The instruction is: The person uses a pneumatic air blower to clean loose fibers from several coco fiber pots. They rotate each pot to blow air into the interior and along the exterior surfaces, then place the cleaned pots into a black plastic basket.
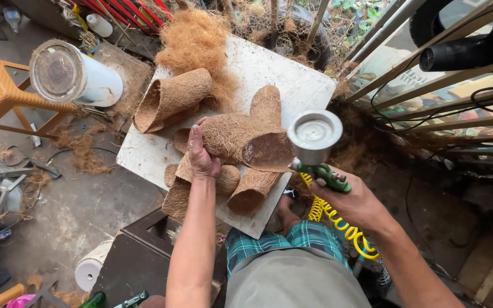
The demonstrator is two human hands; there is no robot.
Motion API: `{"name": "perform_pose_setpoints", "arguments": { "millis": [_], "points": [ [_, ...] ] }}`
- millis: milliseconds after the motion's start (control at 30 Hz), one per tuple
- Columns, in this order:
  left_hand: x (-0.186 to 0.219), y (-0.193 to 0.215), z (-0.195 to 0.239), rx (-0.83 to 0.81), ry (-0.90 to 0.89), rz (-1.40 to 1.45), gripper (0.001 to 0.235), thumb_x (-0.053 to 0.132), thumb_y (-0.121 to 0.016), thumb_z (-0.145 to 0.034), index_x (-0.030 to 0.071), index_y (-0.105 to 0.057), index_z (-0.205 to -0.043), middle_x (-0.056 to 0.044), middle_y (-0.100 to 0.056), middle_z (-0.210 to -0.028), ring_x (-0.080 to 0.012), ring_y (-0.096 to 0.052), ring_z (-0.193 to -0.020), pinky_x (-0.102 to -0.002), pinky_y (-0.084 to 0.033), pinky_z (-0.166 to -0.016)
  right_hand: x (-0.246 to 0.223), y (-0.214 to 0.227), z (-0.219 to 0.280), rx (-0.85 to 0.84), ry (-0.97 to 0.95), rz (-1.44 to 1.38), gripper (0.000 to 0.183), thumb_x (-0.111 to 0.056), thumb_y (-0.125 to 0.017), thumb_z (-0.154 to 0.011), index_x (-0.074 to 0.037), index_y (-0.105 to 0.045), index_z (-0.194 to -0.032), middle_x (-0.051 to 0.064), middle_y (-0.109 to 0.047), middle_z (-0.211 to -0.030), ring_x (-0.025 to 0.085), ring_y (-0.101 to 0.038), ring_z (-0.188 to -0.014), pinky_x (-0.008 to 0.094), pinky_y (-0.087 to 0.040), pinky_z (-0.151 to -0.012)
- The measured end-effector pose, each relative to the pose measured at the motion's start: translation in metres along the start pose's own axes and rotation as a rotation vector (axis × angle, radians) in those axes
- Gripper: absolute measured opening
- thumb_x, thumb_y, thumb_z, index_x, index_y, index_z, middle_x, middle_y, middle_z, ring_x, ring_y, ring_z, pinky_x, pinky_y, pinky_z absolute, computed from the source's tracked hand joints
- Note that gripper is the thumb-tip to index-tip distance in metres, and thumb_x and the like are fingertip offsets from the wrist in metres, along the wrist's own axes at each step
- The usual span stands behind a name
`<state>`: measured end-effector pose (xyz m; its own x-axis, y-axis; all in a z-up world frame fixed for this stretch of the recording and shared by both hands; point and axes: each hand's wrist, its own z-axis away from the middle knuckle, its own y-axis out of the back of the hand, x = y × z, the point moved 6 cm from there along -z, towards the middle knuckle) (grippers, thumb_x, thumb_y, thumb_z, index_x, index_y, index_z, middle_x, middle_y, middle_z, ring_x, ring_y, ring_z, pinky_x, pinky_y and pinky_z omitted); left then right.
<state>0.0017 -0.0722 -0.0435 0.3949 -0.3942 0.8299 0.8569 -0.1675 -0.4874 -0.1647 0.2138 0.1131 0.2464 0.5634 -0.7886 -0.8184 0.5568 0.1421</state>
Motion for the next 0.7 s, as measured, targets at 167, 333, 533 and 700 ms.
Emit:
{"name": "perform_pose_setpoints", "arguments": {
  "millis": [167,333,533,700],
  "points": [
    [0.010,-0.020,0.016,-0.087,0.086,0.135,0.034,0.036,-0.060,-0.097,0.013,-0.066,-0.121,-0.011,-0.073,-0.107,-0.0247,-0.072,-0.099,-0.042,-0.060,-0.092,-0.019,-0.018,0.003,-0.062,0.136,0.051,0.014,-0.014,-0.074,-0.085,-0.004,-0.067,-0.079,0.012,-0.063,-0.070,0.018,-0.052,-0.074,0.037,-0.043,-0.070],
    [0.017,-0.020,0.022,-0.095,0.112,0.250,0.032,0.035,-0.059,-0.097,0.016,-0.065,-0.123,-0.010,-0.073,-0.111,-0.0258,-0.071,-0.103,-0.046,-0.059,-0.095,0.003,-0.031,-0.009,-0.102,0.071,0.081,0.020,-0.022,-0.075,-0.084,-0.006,-0.066,-0.077,0.011,-0.060,-0.068,0.019,-0.053,-0.070,0.036,-0.043,-0.068],
    [0.011,-0.012,0.018,-0.096,0.156,0.288,0.033,0.038,-0.058,-0.098,0.019,-0.065,-0.124,-0.009,-0.073,-0.114,-0.0260,-0.070,-0.106,-0.047,-0.058,-0.097,-0.014,-0.045,0.002,-0.134,0.067,0.065,0.021,-0.025,-0.076,-0.085,-0.008,-0.067,-0.077,0.009,-0.061,-0.067,0.017,-0.055,-0.070,0.035,-0.044,-0.066],
    [0.009,0.002,0.008,-0.090,0.143,0.284,0.033,0.038,-0.059,-0.098,0.020,-0.066,-0.124,-0.009,-0.073,-0.114,-0.0263,-0.070,-0.106,-0.048,-0.059,-0.097,0.005,-0.027,-0.012,-0.074,0.021,0.148,0.026,-0.031,-0.077,-0.081,-0.008,-0.065,-0.080,0.014,-0.060,-0.067,0.024,-0.056,-0.068,0.037,-0.045,-0.067]
  ]
}}
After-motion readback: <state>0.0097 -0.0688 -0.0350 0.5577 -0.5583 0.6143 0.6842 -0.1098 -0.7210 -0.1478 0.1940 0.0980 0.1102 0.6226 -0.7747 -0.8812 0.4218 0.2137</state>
